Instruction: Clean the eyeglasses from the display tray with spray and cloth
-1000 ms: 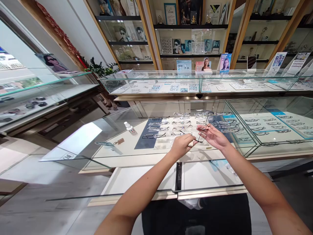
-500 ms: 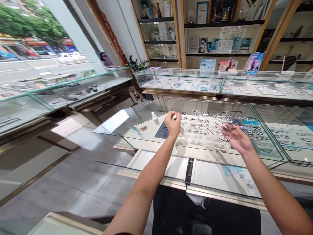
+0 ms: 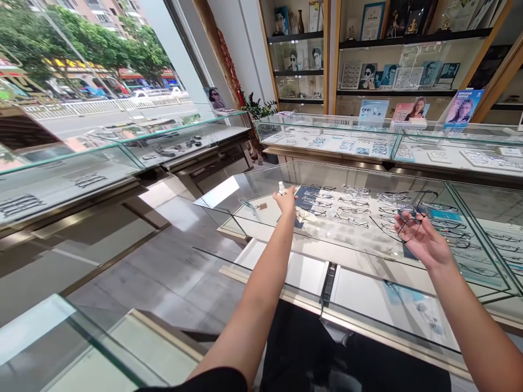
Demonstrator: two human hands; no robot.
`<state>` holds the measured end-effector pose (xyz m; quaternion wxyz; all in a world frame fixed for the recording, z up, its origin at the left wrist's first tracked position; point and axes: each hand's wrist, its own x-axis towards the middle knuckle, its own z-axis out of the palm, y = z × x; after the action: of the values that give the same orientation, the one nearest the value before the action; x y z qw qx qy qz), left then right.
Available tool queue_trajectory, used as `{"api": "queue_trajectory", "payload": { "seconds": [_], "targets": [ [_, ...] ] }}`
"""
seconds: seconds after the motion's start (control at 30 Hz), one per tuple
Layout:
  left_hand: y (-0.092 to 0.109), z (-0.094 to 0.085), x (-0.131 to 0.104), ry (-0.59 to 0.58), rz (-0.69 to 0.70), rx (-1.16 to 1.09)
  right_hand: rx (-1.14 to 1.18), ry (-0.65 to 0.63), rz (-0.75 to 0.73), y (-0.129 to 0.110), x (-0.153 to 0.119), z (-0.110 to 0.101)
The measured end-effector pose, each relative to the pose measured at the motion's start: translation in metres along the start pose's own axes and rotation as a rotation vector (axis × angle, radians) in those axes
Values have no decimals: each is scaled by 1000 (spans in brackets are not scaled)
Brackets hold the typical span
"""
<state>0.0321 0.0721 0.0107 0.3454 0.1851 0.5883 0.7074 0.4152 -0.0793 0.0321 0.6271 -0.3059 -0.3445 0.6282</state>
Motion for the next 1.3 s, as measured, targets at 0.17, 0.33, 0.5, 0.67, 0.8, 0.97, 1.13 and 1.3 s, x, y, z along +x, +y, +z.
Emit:
{"api": "queue_trajectory", "payload": {
  "seconds": [0.17,0.33,0.5,0.67,0.8,0.97,1.13,1.3],
  "targets": [
    [2,1,2,-25,-20,-25,-22,27,-30,-4,-1,-3],
    [13,2,-9,-46,127,-67,-146,18,-185,-8,-2,0],
    [22,6,-43,-287,277,-83,-321,47,-294,-4,-5,9],
    [12,17,-98,-661,224,-76,-392,104,-356,11,-6,16],
    [-3,22,-130,-931,31,-108,-544,213,-399,28,-4,18],
    [-14,24,-142,-1094,-227,-174,-617,251,-434,45,-5,19],
    [-16,20,-143,-1168,-434,-235,-632,217,-418,48,-12,26],
    [-14,14,-145,-1232,-553,-276,-613,184,-360,47,-17,34]
  ]
}}
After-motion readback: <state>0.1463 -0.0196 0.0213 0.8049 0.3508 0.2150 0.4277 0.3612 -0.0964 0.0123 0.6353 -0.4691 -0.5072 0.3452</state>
